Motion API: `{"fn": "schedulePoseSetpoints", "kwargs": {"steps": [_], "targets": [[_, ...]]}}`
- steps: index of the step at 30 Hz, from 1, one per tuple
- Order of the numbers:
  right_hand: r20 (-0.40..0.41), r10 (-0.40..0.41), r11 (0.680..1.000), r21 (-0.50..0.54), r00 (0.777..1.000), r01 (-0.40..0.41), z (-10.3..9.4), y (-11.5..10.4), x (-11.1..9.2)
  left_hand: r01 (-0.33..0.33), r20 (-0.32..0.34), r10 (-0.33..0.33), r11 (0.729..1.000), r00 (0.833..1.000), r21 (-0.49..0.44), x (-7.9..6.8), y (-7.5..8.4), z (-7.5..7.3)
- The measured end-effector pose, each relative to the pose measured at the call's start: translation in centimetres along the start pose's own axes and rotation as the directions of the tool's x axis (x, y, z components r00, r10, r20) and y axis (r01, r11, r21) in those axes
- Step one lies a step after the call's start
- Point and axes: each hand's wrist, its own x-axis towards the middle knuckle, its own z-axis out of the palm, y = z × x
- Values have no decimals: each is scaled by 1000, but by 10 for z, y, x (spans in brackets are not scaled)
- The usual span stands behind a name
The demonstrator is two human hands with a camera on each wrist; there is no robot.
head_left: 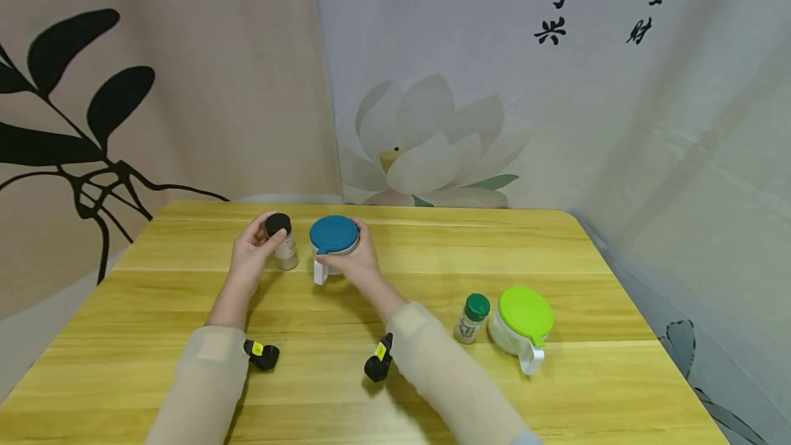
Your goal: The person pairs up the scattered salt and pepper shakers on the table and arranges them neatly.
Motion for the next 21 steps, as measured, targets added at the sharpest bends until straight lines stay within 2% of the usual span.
{"fn": "schedulePoseSetpoints", "kwargs": {"steps": [2,9,15,21], "targets": [[2,-7,1000,2,1000,7,-2,0,0,-10,12,10,1000,1000,-6,-3,5,2],[15,2,1000,27,1000,-2,-11,-4,-3,-12,23,12,1000,1000,-3,6,-15,-1],[24,23,1000,-5,999,-23,-21,-8,-7,-32,47,33,999,998,-18,4,-10,-1],[24,20,1000,20,1000,-20,-29,-9,-8,-54,74,59,997,996,-60,1,-6,1]]}}
